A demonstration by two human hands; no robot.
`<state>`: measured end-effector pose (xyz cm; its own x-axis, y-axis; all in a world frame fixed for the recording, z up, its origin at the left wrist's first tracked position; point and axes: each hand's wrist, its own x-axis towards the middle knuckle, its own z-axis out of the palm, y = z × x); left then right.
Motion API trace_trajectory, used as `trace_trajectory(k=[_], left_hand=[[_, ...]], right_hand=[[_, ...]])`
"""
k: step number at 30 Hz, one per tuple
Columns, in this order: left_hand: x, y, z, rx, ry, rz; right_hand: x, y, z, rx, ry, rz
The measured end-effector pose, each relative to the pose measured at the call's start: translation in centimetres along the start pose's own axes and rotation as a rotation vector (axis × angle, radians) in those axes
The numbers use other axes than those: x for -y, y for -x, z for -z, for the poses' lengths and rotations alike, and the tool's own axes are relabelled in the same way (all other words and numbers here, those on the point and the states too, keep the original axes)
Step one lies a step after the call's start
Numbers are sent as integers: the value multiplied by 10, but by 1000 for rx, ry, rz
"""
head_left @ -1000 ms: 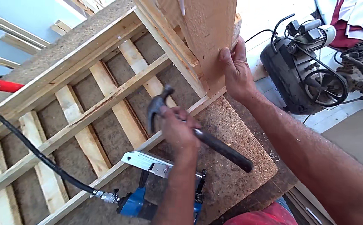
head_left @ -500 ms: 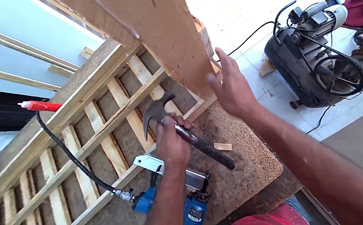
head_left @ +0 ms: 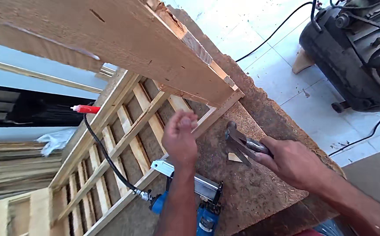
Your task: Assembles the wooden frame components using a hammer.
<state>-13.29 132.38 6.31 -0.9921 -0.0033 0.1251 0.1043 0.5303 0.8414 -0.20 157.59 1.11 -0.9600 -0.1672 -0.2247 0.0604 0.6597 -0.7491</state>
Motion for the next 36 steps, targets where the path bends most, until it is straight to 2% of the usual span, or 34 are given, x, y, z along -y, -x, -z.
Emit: trace_trajectory(k=[2,6,8,11,14,20,26,28,30,33,35,36], left_hand=[[-3,-27,-13,-45,15,-104],[5,-50,-42,-168,-86,-361],[12,-48,-49,-167,-185,-354],[33,-39,-64,-148,-180,-252],[46,-43,-69,-177,-211,-309],[52,-52,-55,-37,-206,-353],[56,-52,-51,-96,-543,-453],[55,-55,-49,-81,-577,-460],[44,-56,-43,14,-579,-347],[14,-39,-32,197,-715,86],[23,1,-30,221,-679,257],[31,28,-28,292,-671,279]], right_hand=[[-12,2,1,-21,60,49],[-24,12,-10,125,10,-4],[-29,18,-20,198,-26,-25],[-34,29,-36,285,-85,-53],[-38,35,-45,327,-110,-51],[-41,24,-36,372,-16,0],[-32,10,-27,368,31,31],[-25,7,-25,384,57,9],[-15,8,-24,403,112,-20],[1,21,-22,432,243,-58],[5,40,-27,485,314,-100],[3,53,-34,511,339,-122]])
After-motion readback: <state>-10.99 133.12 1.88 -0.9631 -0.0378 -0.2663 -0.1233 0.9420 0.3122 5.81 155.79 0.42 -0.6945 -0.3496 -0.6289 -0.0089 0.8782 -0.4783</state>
